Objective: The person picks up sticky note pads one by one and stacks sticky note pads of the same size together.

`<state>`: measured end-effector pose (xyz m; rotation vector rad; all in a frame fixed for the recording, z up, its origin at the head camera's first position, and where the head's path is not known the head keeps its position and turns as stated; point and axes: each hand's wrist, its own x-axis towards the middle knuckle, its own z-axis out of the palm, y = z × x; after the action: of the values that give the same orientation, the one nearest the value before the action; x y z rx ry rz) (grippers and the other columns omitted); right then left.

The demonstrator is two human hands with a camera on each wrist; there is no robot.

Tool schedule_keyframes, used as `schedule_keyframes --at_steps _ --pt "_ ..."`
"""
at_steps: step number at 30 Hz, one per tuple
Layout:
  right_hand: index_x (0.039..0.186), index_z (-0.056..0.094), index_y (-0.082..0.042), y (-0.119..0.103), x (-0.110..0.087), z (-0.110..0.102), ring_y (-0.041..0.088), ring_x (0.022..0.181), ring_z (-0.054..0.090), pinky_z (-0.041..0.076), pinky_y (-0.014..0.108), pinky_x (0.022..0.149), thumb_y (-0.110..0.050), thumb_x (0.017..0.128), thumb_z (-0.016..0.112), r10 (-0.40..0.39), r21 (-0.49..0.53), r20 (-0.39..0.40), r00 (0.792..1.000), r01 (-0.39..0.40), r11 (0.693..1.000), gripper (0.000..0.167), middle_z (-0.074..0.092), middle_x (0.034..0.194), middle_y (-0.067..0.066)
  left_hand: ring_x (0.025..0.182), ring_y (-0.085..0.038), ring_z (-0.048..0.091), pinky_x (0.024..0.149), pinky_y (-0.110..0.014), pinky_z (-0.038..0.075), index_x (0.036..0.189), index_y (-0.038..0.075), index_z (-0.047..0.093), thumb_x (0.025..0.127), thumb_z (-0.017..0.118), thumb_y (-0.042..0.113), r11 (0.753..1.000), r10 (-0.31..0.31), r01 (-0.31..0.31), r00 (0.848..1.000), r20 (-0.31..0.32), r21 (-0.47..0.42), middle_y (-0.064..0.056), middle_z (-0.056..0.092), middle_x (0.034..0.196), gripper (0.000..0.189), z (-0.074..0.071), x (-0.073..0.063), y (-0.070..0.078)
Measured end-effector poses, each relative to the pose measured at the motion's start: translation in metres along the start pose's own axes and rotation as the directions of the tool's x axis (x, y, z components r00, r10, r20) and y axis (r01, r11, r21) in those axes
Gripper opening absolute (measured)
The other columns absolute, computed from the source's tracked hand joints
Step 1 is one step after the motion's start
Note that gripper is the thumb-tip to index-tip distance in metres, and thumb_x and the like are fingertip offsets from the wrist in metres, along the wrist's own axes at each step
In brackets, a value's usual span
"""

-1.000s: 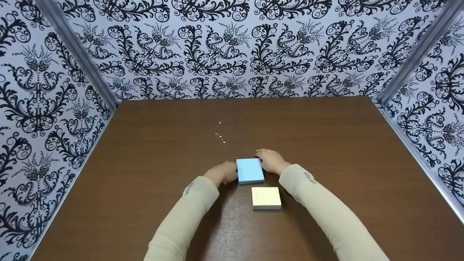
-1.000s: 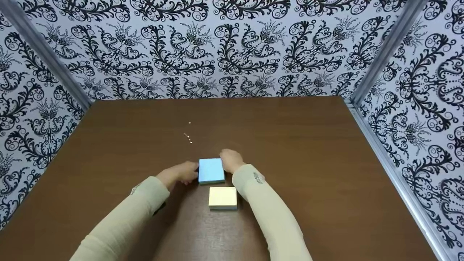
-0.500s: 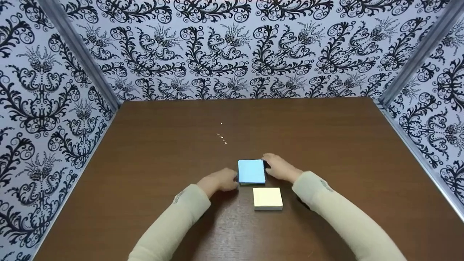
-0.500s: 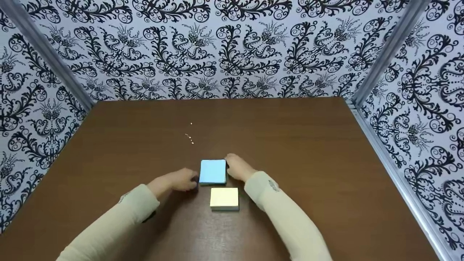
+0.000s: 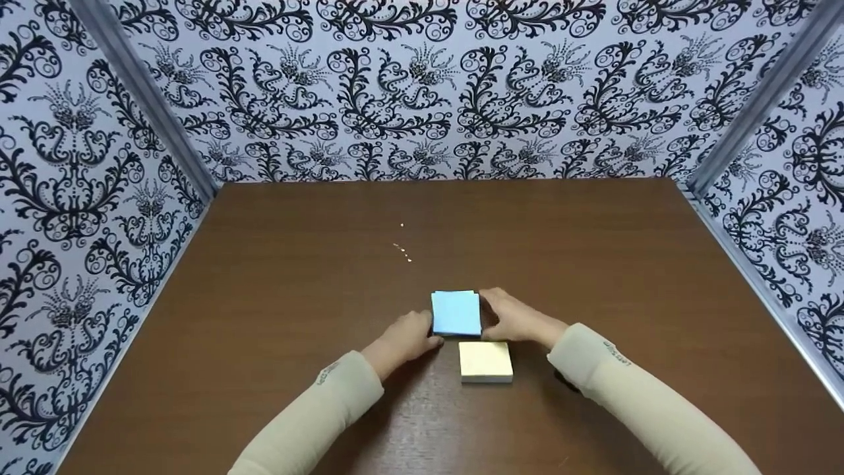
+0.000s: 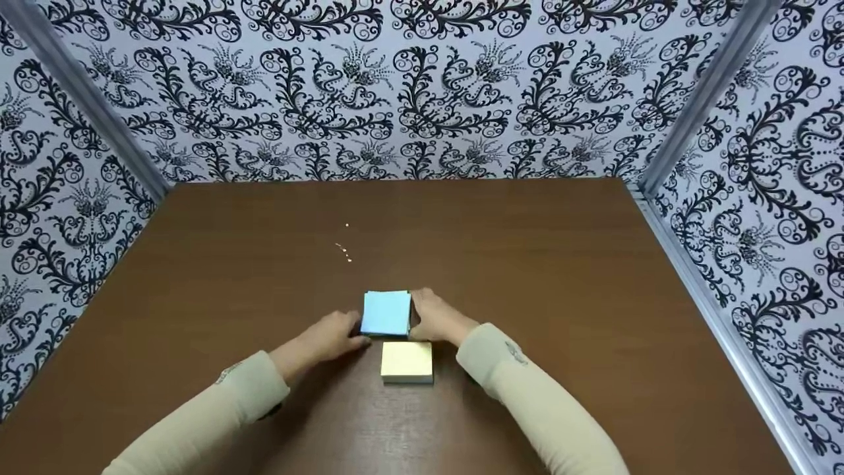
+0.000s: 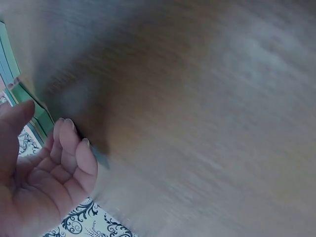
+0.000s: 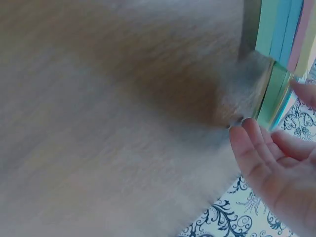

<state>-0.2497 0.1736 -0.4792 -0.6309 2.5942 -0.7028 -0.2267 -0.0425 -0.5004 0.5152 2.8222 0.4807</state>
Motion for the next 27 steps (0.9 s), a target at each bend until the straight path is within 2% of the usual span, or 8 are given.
schedule_keyframes --at_steps 2,5,12,16,22,27 --pt "0.144 0.013 0.003 -0.002 0.002 -0.001 0.036 0.134 0.021 0.027 0.05 0.103 -0.019 0.08 0.069 -0.003 0.01 0.034 0.999 0.003 1.0 0.088 0.016 0.148 0.023 0.092 -0.033 0.06 0.076 -0.041 0.048 0.105 -0.001 0.051 0.084 0.065 0.03 0.999 -0.021 0.021 1.0 0.002 -0.033 -0.019 0.061 0.095 0.04 0.0 0.0 -0.001" --pt "0.146 0.005 -0.001 -0.004 0.006 -0.001 0.036 0.138 0.01 0.021 0.052 0.106 -0.026 0.079 0.071 -0.017 -0.009 0.061 0.998 0.017 1.0 0.097 0.006 0.151 0.02 0.098 -0.033 0.059 0.08 -0.042 0.047 0.116 -0.002 0.044 0.082 0.068 0.03 0.995 -0.053 0.055 0.998 0.028 -0.086 -0.022 0.059 0.103 0.053 0.0 0.002 -0.003" --pt "0.147 0.005 -0.005 -0.005 0.018 -0.003 0.032 0.139 0.011 0.019 0.048 0.108 -0.031 0.077 0.072 -0.05 -0.123 0.1 0.994 0.062 0.99 0.1 0.011 0.151 0.017 0.11 -0.033 0.054 0.09 -0.042 0.043 0.133 -0.001 0.037 0.078 0.072 0.03 0.987 -0.047 0.058 0.996 0.072 -0.152 -0.024 0.055 0.119 0.071 -0.004 0.007 -0.008" --pt "0.147 0.007 -0.005 -0.004 0.022 -0.005 0.032 0.138 0.014 0.02 0.048 0.107 -0.029 0.078 0.072 -0.08 -0.137 0.114 0.99 0.095 0.986 0.098 0.014 0.151 0.017 0.116 -0.034 0.049 0.095 -0.042 0.039 0.138 -0.002 0.031 0.078 0.072 0.029 0.983 -0.032 0.049 0.995 0.094 -0.179 -0.025 0.051 0.125 0.079 -0.004 0.009 -0.01" --pt "0.146 0.011 -0.003 -0.001 0.027 -0.008 0.032 0.137 0.018 0.024 0.048 0.106 -0.025 0.079 0.071 -0.121 -0.149 0.143 0.982 0.142 0.979 0.093 0.017 0.149 0.019 0.117 -0.033 0.048 0.097 -0.041 0.038 0.14 -0.003 0.026 0.079 0.071 0.029 0.986 -0.021 0.041 0.992 0.121 -0.16 -0.026 0.05 0.127 0.082 -0.006 0.011 -0.009" --pt "0.145 0.014 -0.001 0.0 0.03 -0.008 0.031 0.134 0.025 0.028 0.046 0.104 -0.022 0.079 0.07 -0.16 -0.163 0.143 0.977 0.183 0.969 0.09 0.022 0.147 0.019 0.118 -0.033 0.048 0.097 -0.041 0.038 0.142 -0.002 0.024 0.084 0.066 0.032 0.994 -0.028 0.042 0.99 0.135 -0.104 -0.025 0.05 0.127 0.079 -0.008 0.01 -0.006"
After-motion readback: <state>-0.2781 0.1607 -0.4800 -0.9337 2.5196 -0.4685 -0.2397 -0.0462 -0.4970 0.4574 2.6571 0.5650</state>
